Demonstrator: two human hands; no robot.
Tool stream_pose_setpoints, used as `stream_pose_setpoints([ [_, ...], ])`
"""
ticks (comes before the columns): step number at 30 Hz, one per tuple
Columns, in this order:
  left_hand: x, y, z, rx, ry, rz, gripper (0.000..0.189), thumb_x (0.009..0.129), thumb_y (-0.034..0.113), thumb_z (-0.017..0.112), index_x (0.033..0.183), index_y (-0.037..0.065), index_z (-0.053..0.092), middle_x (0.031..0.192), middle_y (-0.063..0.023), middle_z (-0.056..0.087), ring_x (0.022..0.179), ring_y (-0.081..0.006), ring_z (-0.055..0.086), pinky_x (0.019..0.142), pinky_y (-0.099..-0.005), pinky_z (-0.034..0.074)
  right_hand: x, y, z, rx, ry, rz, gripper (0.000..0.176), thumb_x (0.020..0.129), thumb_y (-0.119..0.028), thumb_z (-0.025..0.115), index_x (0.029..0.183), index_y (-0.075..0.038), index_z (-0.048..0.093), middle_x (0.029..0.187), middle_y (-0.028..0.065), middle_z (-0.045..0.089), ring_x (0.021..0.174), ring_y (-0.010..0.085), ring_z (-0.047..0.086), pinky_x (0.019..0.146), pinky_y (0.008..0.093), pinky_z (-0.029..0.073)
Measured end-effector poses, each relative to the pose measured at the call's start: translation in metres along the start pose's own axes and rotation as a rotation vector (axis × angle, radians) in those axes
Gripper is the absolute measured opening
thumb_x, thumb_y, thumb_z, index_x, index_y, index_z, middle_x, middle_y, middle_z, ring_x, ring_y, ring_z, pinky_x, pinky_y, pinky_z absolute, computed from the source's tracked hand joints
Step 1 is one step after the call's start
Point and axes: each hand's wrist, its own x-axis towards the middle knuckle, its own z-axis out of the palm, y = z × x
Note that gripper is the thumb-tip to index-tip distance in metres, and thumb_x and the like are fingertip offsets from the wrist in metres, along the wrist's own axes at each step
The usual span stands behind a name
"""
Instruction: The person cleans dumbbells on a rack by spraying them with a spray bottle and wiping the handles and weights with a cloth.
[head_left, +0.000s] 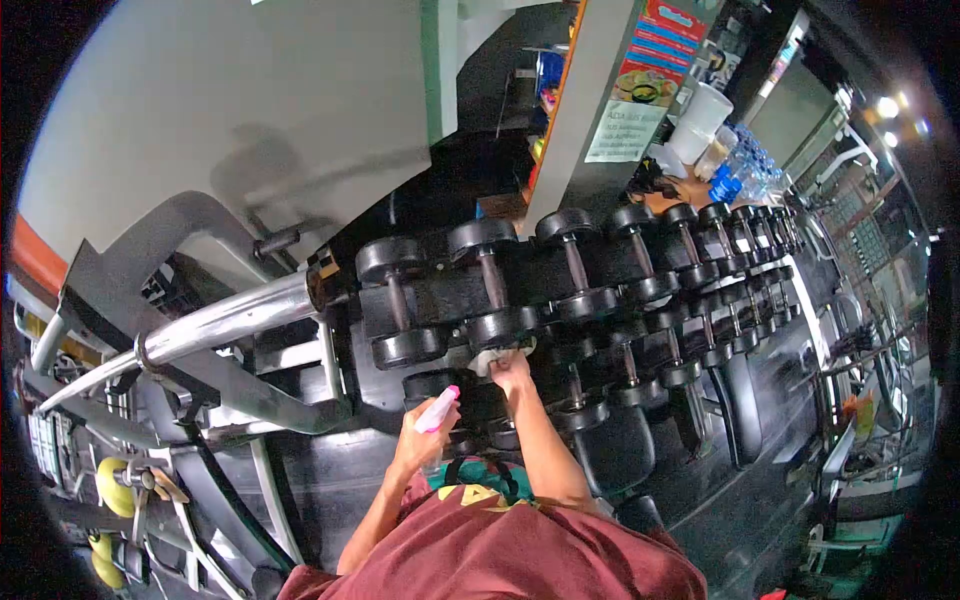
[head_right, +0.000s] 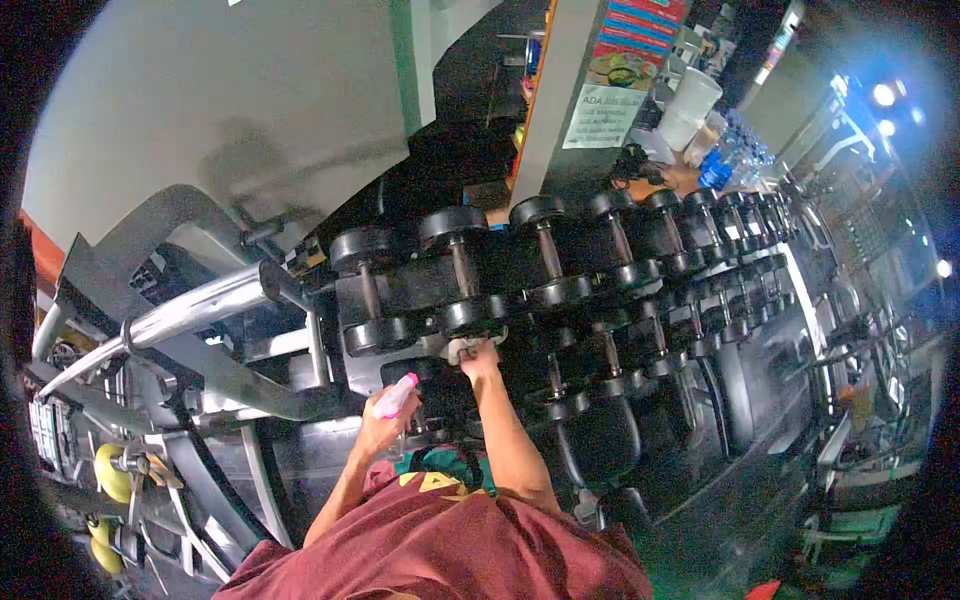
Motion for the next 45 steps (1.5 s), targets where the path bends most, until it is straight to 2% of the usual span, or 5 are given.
stream_pose_setpoints([
  [2, -0.007, 0.004, -0.002, 0.042, 0.030, -0.011, 0.021, 0.084, 0.016, 0.064, 0.098, 0.001, 0.061, 0.077, -0.0038, 0.064, 0.054, -0.0068, 0.054, 0.048, -0.0224, 0.045, -0.022, 0.007, 0.014, -0.039, 0.249, -0.041, 0.016, 0.092, -0.025, 0.052, 0.091, -0.009, 0.054, 0.081, 0.0022, 0.056, 0.078, 0.0181, 0.057, 0.079, 0.0367, 0.048],
  [8, -0.009, 0.006, 0.003, 0.024, 0.092, -0.005, 0.017, 0.083, 0.014, 0.063, 0.097, 0.003, 0.063, 0.068, 0.0008, 0.059, 0.056, -0.0045, 0.050, 0.049, -0.0224, 0.041, -0.122, 0.006, 0.014, 0.040, -0.347, -0.192, 0.028, 0.091, -0.022, 0.054, 0.116, -0.011, 0.048, 0.116, 0.0034, 0.056, 0.108, 0.0214, 0.055, 0.093, 0.0372, 0.044],
  [23, -0.035, -0.001, -0.001, 0.075, 0.178, 0.040, 0.017, 0.083, 0.013, 0.064, 0.096, 0.002, 0.064, 0.072, -0.0013, 0.062, 0.060, -0.0053, 0.054, 0.054, -0.0222, 0.044, 0.033, 0.032, -0.018, 0.188, -0.261, 0.162, 0.012, 0.090, -0.013, 0.046, 0.092, -0.009, 0.056, 0.091, 0.0042, 0.061, 0.085, 0.0168, 0.059, 0.068, 0.0306, 0.050],
  [37, -0.037, 0.002, 0.000, 0.003, 0.223, -0.020, 0.017, 0.083, 0.013, 0.064, 0.097, 0.003, 0.063, 0.070, 0.0009, 0.059, 0.058, -0.0044, 0.051, 0.050, -0.0221, 0.041, -0.077, -0.028, 0.040, 0.296, -0.185, 0.361, 0.020, 0.088, 0.002, 0.042, 0.101, 0.002, 0.058, 0.095, 0.0111, 0.065, 0.083, 0.0185, 0.065, 0.062, 0.0246, 0.057],
  [45, -0.040, -0.002, 0.005, -0.032, 0.214, -0.053, 0.019, 0.082, 0.015, 0.065, 0.098, 0.005, 0.064, 0.069, 0.0014, 0.058, 0.055, -0.0047, 0.050, 0.049, -0.0225, 0.042, -0.106, -0.076, 0.017, 0.369, -0.351, -0.138, 0.019, 0.094, -0.009, 0.042, 0.106, -0.003, 0.056, 0.107, 0.0109, 0.063, 0.101, 0.0215, 0.061, 0.083, 0.0373, 0.055],
])
